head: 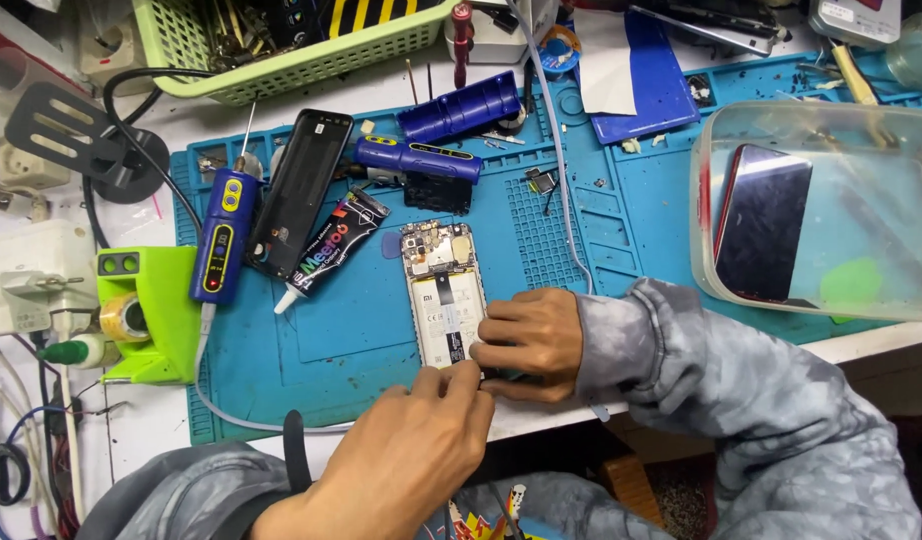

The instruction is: The person works on a disassembled smartphone placed on a blue mat, using a small metal tool to manipulate the battery and internal components. They then pick up the phone's screen assembly, align it with the main body, and press the edges to secure it.

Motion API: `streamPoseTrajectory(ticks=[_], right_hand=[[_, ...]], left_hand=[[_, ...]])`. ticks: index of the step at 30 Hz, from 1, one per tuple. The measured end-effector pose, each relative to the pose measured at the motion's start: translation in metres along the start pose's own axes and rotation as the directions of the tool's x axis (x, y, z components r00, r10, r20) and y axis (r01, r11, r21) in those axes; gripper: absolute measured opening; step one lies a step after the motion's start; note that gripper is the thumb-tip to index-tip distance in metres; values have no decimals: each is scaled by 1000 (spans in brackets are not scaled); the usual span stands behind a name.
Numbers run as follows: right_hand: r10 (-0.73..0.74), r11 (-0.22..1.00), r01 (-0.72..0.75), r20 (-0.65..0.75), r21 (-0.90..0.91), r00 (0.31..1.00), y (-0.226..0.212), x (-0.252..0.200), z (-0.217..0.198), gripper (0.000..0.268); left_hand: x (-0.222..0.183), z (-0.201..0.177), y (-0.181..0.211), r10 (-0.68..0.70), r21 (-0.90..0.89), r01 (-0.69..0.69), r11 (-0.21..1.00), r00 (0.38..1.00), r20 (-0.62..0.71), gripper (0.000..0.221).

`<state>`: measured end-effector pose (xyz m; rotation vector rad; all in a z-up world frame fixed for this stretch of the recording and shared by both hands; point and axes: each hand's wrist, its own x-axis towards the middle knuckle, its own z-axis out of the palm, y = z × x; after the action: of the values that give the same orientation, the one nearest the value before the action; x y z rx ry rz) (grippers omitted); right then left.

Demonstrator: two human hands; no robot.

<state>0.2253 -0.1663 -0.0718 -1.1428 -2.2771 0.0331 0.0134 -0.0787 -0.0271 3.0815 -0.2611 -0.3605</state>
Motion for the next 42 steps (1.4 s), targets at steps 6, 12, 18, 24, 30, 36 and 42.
streamPoseTrajectory(ticks=[6,12,18,24,30,36,42], right_hand=[[7,992,-15,-64,-127,998,14,3,-13,26],[-28,960,24,-13,-280,1000,16,-3,-6,31],[-61,909,59,8,-413,998,13,-6,-9,32],[-55,901,48,-4,-431,998,16,-10,-8,31],[-52,900,40,-15,-435,999,17,-10,-10,29],[-63,886,59,6,-461,998,19,-11,-10,31],[-101,868,78,-21,-490,995,16,-12,-7,30]], left_hand=[[4,1,8,-78,205,69,976,996,39,17],[-1,1,13,-55,221,77,972,993,-105,10],[0,-1,11,-36,176,37,984,999,-13,13],[2,-5,7,-31,185,33,982,999,-9,21],[1,-1,11,-32,174,43,984,997,-64,11],[1,-5,12,-25,209,37,977,998,-58,14],[-1,-8,12,-28,218,45,975,997,-77,11]])
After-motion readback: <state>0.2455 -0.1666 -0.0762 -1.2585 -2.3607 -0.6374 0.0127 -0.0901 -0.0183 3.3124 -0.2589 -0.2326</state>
